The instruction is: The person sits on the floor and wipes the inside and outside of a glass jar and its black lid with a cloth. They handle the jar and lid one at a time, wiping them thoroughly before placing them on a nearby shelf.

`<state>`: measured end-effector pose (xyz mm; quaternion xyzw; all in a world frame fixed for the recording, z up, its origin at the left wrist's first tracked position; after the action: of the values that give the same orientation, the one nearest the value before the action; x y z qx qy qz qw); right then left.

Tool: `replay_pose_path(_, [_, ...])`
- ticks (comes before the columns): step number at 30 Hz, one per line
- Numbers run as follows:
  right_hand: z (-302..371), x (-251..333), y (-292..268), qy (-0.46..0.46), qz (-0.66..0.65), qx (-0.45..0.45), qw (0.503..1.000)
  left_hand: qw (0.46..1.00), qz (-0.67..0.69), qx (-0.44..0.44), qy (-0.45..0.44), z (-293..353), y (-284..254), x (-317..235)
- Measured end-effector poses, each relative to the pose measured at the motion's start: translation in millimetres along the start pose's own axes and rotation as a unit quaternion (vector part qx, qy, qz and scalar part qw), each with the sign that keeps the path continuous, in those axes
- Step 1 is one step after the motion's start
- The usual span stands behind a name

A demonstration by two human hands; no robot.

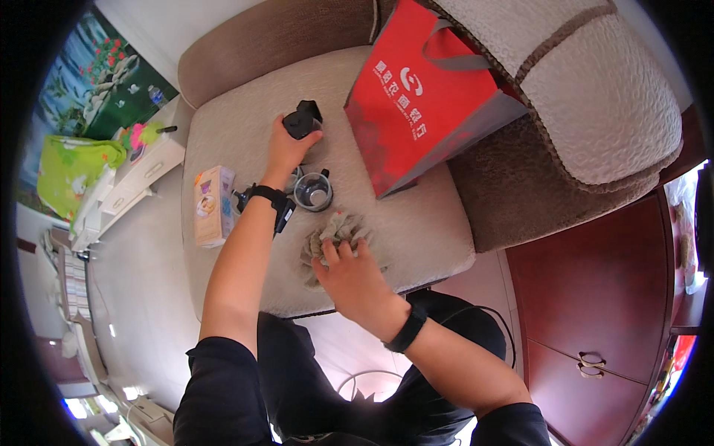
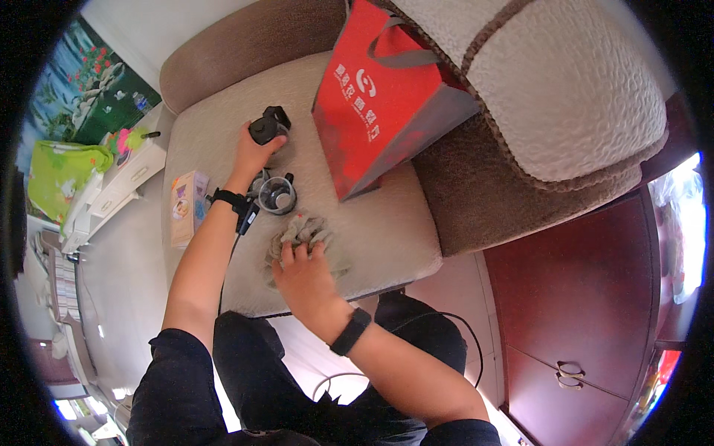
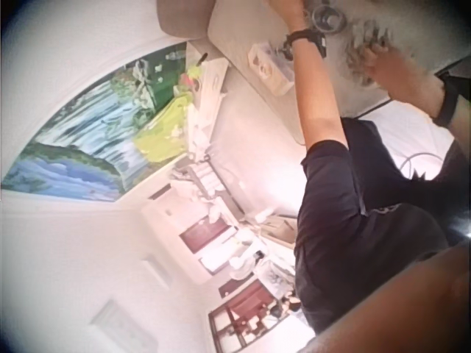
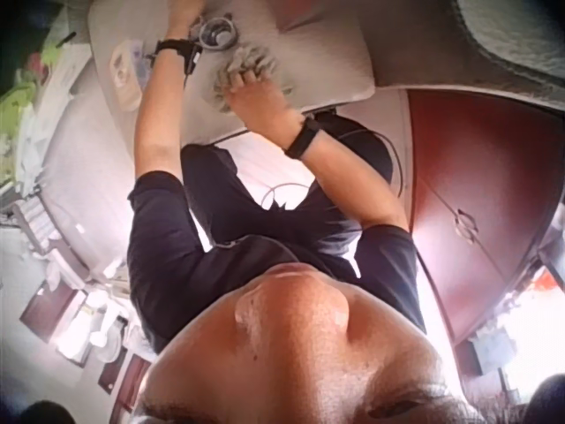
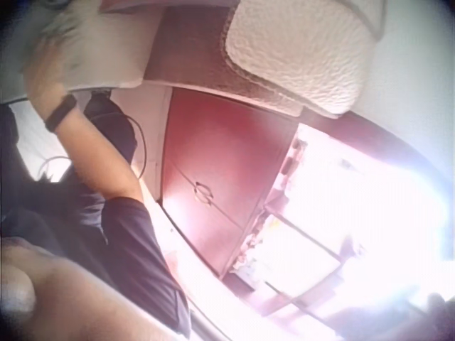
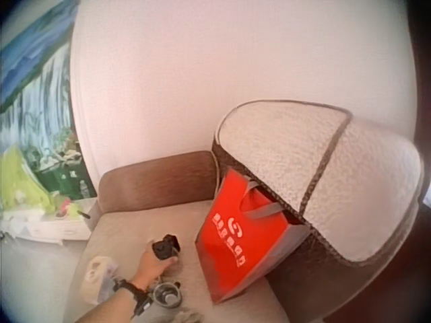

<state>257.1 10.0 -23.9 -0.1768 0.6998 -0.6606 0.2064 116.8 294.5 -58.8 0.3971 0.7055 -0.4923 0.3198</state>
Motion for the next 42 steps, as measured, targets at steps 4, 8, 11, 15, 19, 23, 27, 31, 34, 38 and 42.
replay_pose_path(4, [-4, 1, 5, 0.015, -0.007, 0.010, 1.000, 0.995, 0.062, -0.014, -0.075, -10, 1, 0])
replay_pose_path(8, [-11, -6, 8, -0.009, -0.041, 0.059, 0.997, 0.983, 0.143, -0.042, -0.104, -17, -12, -29])
replay_pose_path(11, [-11, -1, 21, 0.002, -0.015, -0.033, 0.999, 0.959, 0.266, -0.012, -0.102, -16, -34, -72])
replay_pose_path(15, [-12, 4, 18, -0.020, 0.016, -0.019, 1.000, 0.918, 0.380, 0.048, -0.102, 17, -83, -141])
replay_pose_path(19, [-18, 1, 43, -0.044, 0.034, -0.031, 0.998, 0.858, 0.504, 0.089, -0.041, 65, -125, -182])
replay_pose_path(23, [-18, -17, 21, -0.098, -0.015, 0.001, 0.995, 0.841, 0.533, 0.092, -0.016, 108, -159, -196])
replay_pose_path(27, [-16, -8, 17, -0.125, -0.013, 0.029, 0.992, 0.818, 0.565, 0.104, -0.016, 138, -174, -187])
replay_pose_path(31, [-7, 8, -42, -0.162, -0.155, -0.012, 0.975, 0.896, 0.441, 0.055, 0.018, 166, -191, -147])
replay_pose_path(34, [-1, 6, -91, -0.126, -0.264, -0.117, 0.949, 0.930, 0.364, 0.012, 0.053, 189, -204, -128])
replay_pose_path(38, [-28, 6, -119, -0.069, -0.256, -0.301, 0.916, 0.976, 0.176, -0.009, 0.127, 204, -238, -109])
replay_pose_path(42, [-44, 23, -117, -0.019, -0.238, -0.382, 0.893, 0.981, 0.074, -0.015, 0.180, 203, -241, -116])
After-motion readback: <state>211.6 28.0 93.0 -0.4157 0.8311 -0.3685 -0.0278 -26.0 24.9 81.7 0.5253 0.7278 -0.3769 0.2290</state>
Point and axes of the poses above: each hand's wrist, its own z-axis away from the middle knuckle, its own y-axis out of the palm, x = y × z, the point moved 3 cm from there along -z, towards the middle knuckle, and after that the axes turned 12 degrees about z, right-handed, at the moved point
